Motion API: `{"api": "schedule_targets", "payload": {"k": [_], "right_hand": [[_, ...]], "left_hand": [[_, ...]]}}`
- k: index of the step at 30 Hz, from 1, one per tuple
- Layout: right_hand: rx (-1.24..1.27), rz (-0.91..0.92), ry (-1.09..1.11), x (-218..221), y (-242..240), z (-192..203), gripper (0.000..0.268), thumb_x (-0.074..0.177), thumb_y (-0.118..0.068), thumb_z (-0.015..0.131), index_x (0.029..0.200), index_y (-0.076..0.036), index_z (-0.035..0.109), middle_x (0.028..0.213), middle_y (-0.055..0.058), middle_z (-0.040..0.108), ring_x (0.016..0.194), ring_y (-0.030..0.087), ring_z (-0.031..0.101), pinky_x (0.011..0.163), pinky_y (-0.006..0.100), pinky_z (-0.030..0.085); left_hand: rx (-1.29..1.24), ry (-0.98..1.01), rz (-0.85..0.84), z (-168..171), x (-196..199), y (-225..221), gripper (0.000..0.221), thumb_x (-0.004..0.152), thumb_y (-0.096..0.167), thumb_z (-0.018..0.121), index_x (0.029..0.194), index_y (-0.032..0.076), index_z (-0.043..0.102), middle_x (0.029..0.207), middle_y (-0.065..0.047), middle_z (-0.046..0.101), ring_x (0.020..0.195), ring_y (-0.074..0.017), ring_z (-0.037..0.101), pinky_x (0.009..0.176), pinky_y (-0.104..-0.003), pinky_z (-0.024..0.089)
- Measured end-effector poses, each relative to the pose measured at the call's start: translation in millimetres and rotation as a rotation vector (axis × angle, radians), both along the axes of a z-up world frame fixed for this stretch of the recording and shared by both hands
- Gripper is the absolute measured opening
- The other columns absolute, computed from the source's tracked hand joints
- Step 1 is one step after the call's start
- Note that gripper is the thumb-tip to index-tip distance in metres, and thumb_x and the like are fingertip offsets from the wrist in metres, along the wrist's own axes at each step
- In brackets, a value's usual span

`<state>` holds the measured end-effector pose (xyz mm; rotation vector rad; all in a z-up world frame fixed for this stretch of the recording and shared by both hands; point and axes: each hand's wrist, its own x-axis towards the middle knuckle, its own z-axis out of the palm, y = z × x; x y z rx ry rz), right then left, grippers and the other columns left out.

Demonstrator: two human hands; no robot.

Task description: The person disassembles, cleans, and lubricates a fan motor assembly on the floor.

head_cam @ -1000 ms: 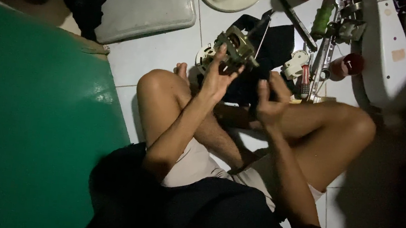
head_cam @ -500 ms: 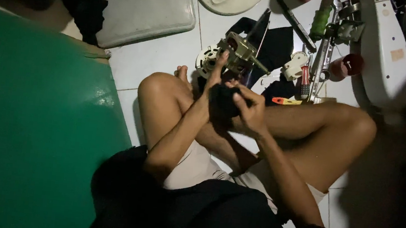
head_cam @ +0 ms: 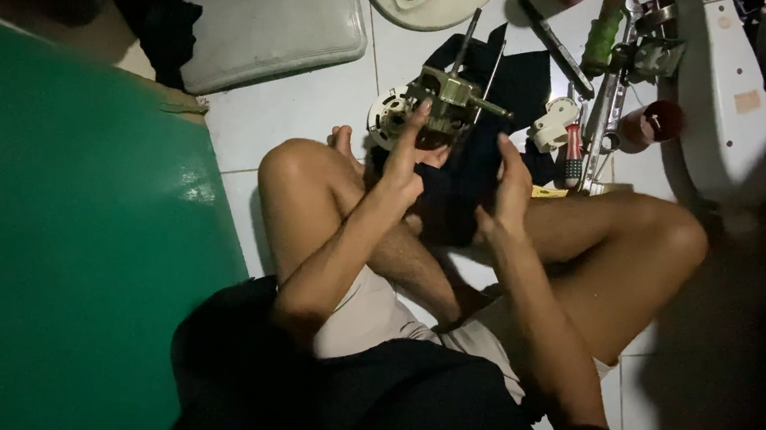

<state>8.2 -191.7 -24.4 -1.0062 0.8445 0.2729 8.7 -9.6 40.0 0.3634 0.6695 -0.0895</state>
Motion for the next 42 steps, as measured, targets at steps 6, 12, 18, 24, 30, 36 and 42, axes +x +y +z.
{"api": "schedule_targets", "payload": {"k": [6,12,18,24,30,36,42], "right_hand": [[-0.833,0.157,-0.956,-3.3,31.8,36.4,0.017,0.108,0.001,0.087,0.124,-0.005,0.088,0.119,0.016,0.078,0.104,0.030,0.076,0.089,0.044,0.060],[-1.181,0.425,-1.321,6.2,21.1,31.7,0.041,0.104,0.006,0.082,0.144,-0.004,0.084,0.131,0.019,0.063,0.115,0.043,0.076,0.096,0.049,0.066],[-1.275,0.562,-1.313,9.3,0.2,6.5,0.045,0.099,-0.001,0.084,0.144,-0.004,0.082,0.131,0.020,0.067,0.110,0.044,0.079,0.092,0.050,0.066],[-1.333,0.556,-1.355,18.1,14.8,24.5,0.050,0.095,-0.004,0.087,0.145,-0.009,0.083,0.121,0.020,0.071,0.093,0.045,0.078,0.080,0.054,0.064],[-1.128,0.520,-1.393,24.8,-12.8,23.0,0.041,0.104,-0.003,0.075,0.143,-0.006,0.084,0.124,0.019,0.073,0.100,0.045,0.078,0.087,0.050,0.065],[-0.845,0.480,-1.420,27.1,-23.2,13.5,0.037,0.103,0.003,0.073,0.137,-0.001,0.088,0.109,0.020,0.075,0.091,0.047,0.076,0.082,0.050,0.062],[-0.335,0.134,-0.964,20.2,-28.1,50.4,0.039,0.121,-0.012,0.058,0.155,-0.002,0.075,0.161,0.021,0.072,0.158,0.030,0.058,0.135,0.050,0.041]], "left_hand": [[0.187,0.076,-0.169,-74.7,-5.8,-7.0,0.117,0.093,0.059,0.099,0.184,0.016,0.042,0.175,-0.034,0.045,0.157,-0.0463,0.051,0.132,-0.060,0.042],[0.167,0.115,-0.116,-48.4,-4.1,-5.6,0.085,0.088,0.065,0.101,0.143,0.007,0.073,0.120,-0.016,0.074,0.104,-0.0293,0.071,0.097,-0.046,0.065],[0.183,0.194,-0.083,-25.8,-11.8,-7.4,0.097,0.078,0.072,0.100,0.135,0.002,0.063,0.111,-0.013,0.056,0.098,-0.0273,0.062,0.090,-0.045,0.062],[0.047,0.124,0.028,-25.2,-0.8,-1.2,0.075,0.090,0.055,0.102,0.132,0.001,0.072,0.116,-0.017,0.068,0.109,-0.0309,0.068,0.101,-0.051,0.063],[-0.199,0.092,0.063,-0.4,-0.8,-2.4,0.067,0.090,0.046,0.105,0.119,-0.001,0.068,0.101,-0.015,0.062,0.097,-0.0327,0.070,0.091,-0.049,0.064],[-0.407,0.003,-0.048,-137.5,-9.3,13.6,0.080,0.091,0.050,0.104,0.131,-0.009,0.069,0.120,-0.027,0.073,0.118,-0.0436,0.075,0.110,-0.064,0.064],[-0.734,-0.299,-0.236,-169.3,-5.2,19.7,0.103,0.112,0.059,0.076,0.182,-0.003,0.036,0.181,-0.040,0.042,0.162,-0.0562,0.054,0.136,-0.073,0.042]]}}
